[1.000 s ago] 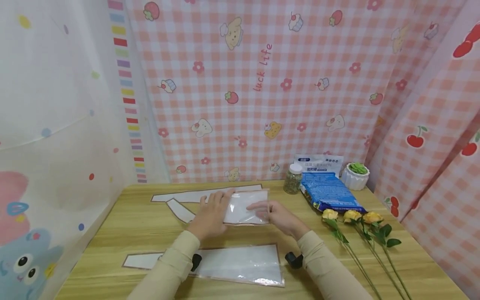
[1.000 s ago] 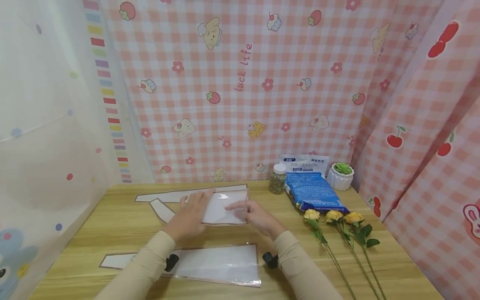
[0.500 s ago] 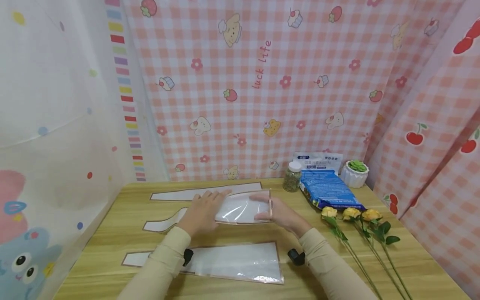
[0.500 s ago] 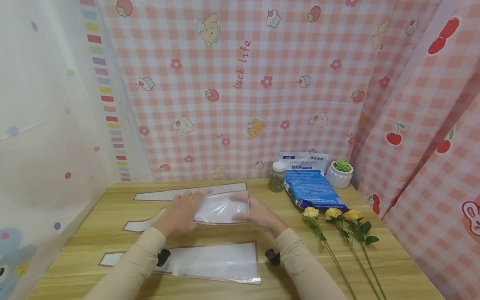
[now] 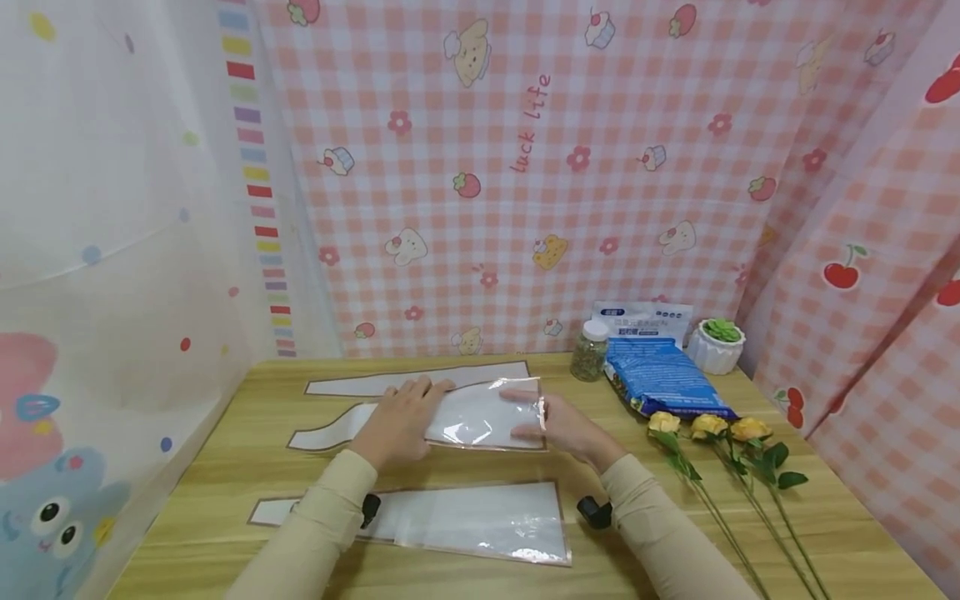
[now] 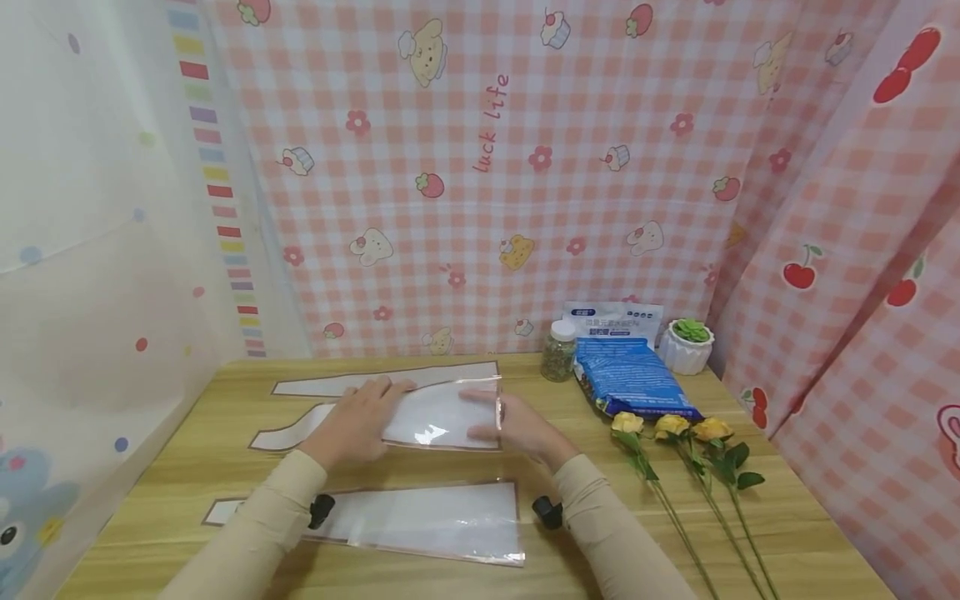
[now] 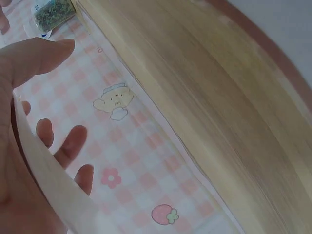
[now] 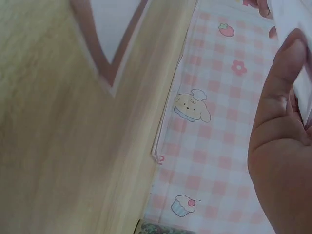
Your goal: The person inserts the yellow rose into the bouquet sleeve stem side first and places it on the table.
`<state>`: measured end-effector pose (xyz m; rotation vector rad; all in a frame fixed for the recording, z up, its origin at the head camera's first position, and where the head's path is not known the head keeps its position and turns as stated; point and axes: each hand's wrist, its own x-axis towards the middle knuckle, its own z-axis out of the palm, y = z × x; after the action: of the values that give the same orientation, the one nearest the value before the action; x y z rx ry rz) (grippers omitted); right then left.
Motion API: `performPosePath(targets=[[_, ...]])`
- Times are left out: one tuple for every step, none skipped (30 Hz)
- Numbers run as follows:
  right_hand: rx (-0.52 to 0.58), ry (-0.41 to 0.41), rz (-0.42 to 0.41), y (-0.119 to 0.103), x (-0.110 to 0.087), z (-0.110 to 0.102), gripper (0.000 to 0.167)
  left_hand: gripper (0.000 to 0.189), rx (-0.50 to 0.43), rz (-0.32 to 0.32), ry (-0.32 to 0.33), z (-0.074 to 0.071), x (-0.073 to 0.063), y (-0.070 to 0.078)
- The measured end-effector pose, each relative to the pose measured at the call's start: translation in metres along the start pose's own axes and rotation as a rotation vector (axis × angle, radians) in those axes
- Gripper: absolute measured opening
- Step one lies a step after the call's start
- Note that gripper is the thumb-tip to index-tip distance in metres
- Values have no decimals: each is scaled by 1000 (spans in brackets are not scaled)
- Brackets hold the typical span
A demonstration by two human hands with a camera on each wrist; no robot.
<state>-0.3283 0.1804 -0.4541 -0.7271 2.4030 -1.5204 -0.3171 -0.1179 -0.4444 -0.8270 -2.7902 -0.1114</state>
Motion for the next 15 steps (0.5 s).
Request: performPosePath(targets=[[-9, 0, -1, 0, 0, 0, 67, 92, 6, 0, 4, 0, -1, -1], [-11, 0, 0, 0, 0, -1, 68, 93, 11, 0, 11, 0, -1, -2], [-16, 3, 7, 0, -1, -1, 70, 93, 20, 0, 21, 1, -1, -5], [-5, 4, 13, 0, -1, -2, 71, 94, 24, 0, 31, 1, -2, -7], [9, 7, 23, 0, -2, -3, 72, 94, 27, -1, 42, 1, -2, -9], [20, 10, 29, 1, -2, -3, 73, 94, 30, -3, 52, 1, -3, -12], [22, 17, 27, 1, -3, -5, 74, 94, 31, -3, 59, 0, -3, -15], [34, 19, 29, 2, -3, -6, 75, 92, 36, -3, 65, 0, -4, -18], [41, 19, 22, 2, -3, -7, 75, 89, 42, -5, 67, 0, -5, -22], [50, 17, 17, 3, -3, -8, 77, 86, 45, -9, 64, -2, -6, -24], [40, 21, 13, 3, -3, -9, 78, 84, 56, -13, 59, -3, -8, -27], [26, 20, 3, 4, -4, -10, 79, 82, 63, -17, 57, -4, -9, -30], [22, 19, -7, 4, -4, -11, 80, 80, 69, -24, 51, -6, -11, -33], [29, 16, -9, 5, -3, -11, 81, 79, 74, -34, 44, -7, -12, -36], [24, 13, -16, 5, -3, -12, 82, 78, 72, -44, 41, -9, -14, -38]])
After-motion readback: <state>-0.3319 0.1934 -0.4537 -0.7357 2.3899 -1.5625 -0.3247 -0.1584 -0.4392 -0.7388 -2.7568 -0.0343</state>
